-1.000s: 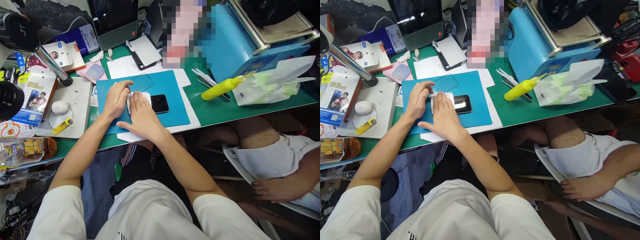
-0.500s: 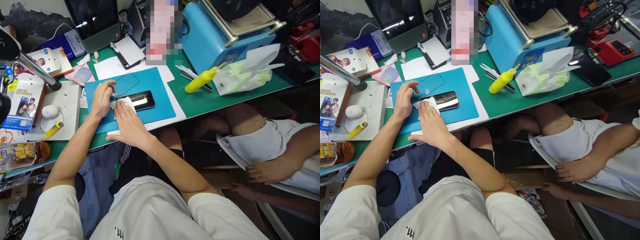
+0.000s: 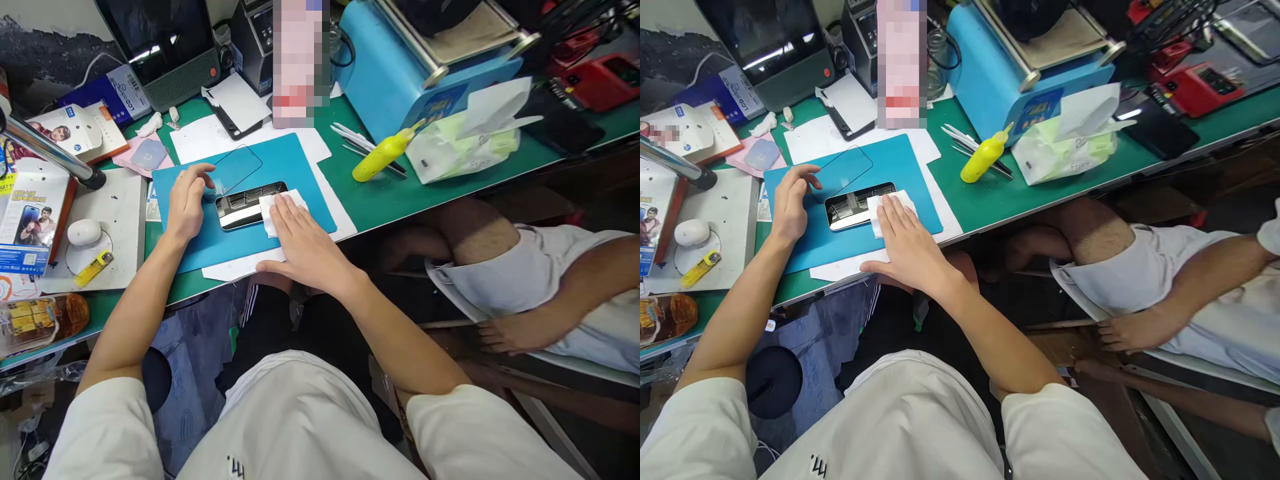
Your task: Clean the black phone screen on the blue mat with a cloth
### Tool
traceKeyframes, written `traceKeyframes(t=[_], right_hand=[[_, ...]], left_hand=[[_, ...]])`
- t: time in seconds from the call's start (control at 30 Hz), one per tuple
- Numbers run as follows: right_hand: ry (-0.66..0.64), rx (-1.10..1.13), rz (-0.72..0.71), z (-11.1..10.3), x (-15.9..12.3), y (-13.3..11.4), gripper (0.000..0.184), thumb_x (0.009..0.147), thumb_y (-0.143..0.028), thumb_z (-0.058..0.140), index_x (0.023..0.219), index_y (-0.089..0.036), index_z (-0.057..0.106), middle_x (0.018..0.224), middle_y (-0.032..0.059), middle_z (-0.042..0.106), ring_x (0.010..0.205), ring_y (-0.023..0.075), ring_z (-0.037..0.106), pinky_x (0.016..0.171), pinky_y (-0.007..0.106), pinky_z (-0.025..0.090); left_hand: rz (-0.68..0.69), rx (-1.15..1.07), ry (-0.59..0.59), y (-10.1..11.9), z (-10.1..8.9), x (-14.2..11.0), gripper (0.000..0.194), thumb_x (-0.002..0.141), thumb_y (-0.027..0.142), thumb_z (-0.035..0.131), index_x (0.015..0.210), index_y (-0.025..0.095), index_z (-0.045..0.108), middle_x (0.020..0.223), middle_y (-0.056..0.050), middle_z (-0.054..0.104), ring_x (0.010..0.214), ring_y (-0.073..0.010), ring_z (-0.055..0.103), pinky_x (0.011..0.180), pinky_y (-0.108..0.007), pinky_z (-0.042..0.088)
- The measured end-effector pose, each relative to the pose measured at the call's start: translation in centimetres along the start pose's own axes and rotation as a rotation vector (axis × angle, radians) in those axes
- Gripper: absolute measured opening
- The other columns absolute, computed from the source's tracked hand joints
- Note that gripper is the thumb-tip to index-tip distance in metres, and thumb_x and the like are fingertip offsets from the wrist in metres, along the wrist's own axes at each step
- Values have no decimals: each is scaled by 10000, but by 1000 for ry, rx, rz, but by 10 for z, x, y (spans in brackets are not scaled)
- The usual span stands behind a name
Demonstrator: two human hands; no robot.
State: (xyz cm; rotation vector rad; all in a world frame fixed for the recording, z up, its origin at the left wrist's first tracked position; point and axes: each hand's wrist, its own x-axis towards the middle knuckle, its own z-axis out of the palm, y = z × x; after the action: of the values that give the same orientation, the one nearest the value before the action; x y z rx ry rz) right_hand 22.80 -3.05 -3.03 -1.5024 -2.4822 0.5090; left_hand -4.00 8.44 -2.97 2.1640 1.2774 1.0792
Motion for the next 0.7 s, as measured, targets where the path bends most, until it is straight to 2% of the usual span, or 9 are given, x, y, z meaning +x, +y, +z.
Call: traceKeyframes(t=[0.2, 0.4, 0.5, 0.7], right_hand=[[-35, 10, 51, -11, 27, 18, 1247, 988, -887, 423, 1738, 79, 183, 1835, 337, 119, 1743, 435, 99, 1409, 647, 127], [-48, -30, 20, -11, 43, 22, 1261, 980, -893, 437, 1735, 84, 181, 1830, 348, 144, 1739, 450, 113, 1403, 664, 139], [-39, -29, -39, -4, 49, 13, 1277, 963, -900, 466, 1741, 70, 178, 1831, 342, 163, 1734, 459, 131, 1397, 674, 170], [-2, -15, -143, 11, 74, -28, 1225, 993, -869, 435, 1717, 99, 237, 1817, 352, 201, 1730, 456, 161, 1401, 662, 184]], left_hand=[[0, 19, -4, 5, 1, 0, 548, 1129, 594, 269, 1275, 292, 702, 1029, -80, 767, 994, -280, 662, 930, -467, 541], [39, 89, -46, 9, 2, -4, 545, 1148, 539, 228, 1332, 274, 668, 1093, -83, 767, 1078, -288, 669, 1035, -492, 516], [33, 111, -41, 9, 3, -5, 568, 1155, 538, 195, 1340, 268, 660, 1126, -87, 763, 1114, -288, 665, 1044, -485, 505], [8, 117, -2, 4, 5, -4, 592, 1152, 566, 178, 1313, 274, 668, 1113, -85, 757, 1120, -288, 663, 1052, -479, 494]])
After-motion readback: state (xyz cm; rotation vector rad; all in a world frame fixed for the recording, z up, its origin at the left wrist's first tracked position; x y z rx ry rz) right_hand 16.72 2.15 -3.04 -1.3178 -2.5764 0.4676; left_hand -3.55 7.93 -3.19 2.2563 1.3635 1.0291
